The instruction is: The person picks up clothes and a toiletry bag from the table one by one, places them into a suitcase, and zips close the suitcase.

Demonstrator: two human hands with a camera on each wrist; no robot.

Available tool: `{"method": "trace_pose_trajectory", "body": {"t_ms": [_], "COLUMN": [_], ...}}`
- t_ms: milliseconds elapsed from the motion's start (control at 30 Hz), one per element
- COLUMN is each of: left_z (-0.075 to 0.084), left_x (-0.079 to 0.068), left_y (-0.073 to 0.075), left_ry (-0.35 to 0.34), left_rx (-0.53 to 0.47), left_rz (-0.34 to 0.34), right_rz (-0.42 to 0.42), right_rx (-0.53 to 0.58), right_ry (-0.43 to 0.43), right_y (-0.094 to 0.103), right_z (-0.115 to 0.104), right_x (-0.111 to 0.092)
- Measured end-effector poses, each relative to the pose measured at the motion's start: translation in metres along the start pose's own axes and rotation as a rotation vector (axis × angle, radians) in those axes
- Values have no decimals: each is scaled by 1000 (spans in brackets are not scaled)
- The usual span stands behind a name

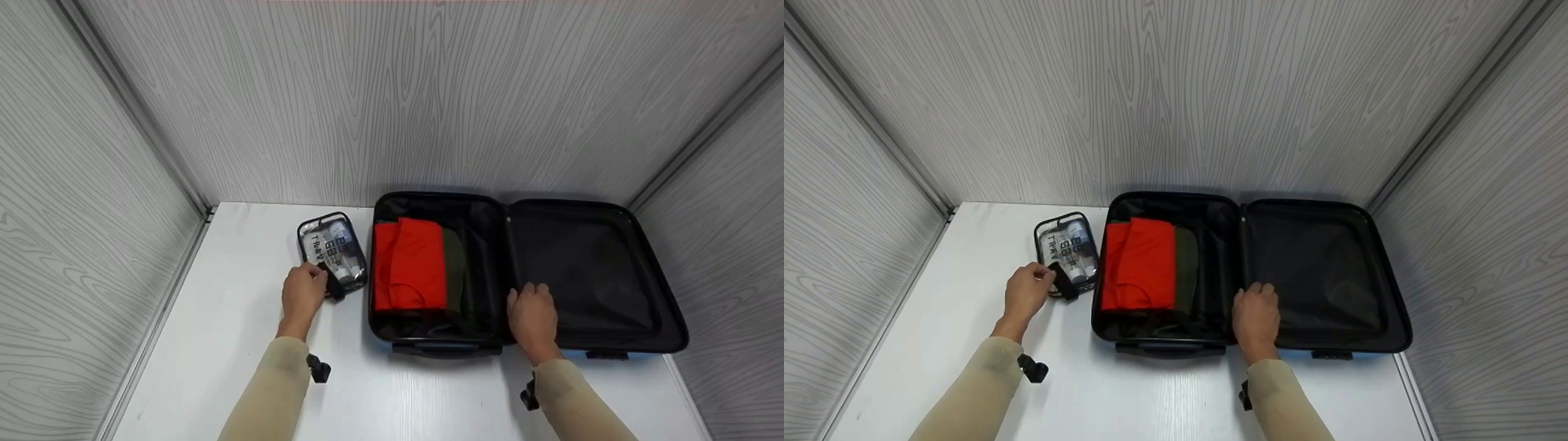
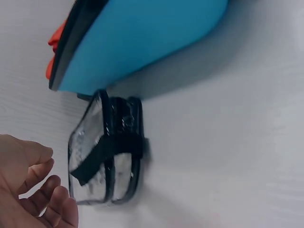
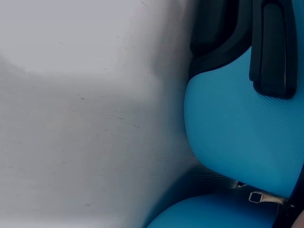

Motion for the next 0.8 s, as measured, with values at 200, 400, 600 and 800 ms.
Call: {"method": "trace_pose_trajectory", "body": {"t_ms": [200,400,600,800], "left_z": [-22,-37,-45,-49], "left_x": [-1,-2,-5,-4], "left_y": [-2,-11,-18,-24], "left_ry": [54,156,227,226], "left_rx": [-3,-45,-61,-44], "left_rz": [-6,-75,-152,-177], "right_rz": [-33,-76,-80,-72], "right_rx": [-8,-14,-14,1], "right_ry": [-19,-44,-46,-45], "right_y": [-1,-3,-3,-3], "right_z": [2,4,3,3], "right_x": [1,2,1,1]}}
Point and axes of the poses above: each hand's wrist, its own x-axis towards the middle knuckle, its own y-axis out of the back of the hand, z = x × y, the point moved 6 cm from there along x, towards the middle knuckle, and after that the axes turned 15 degrees about -y, right-handed, at the moved point
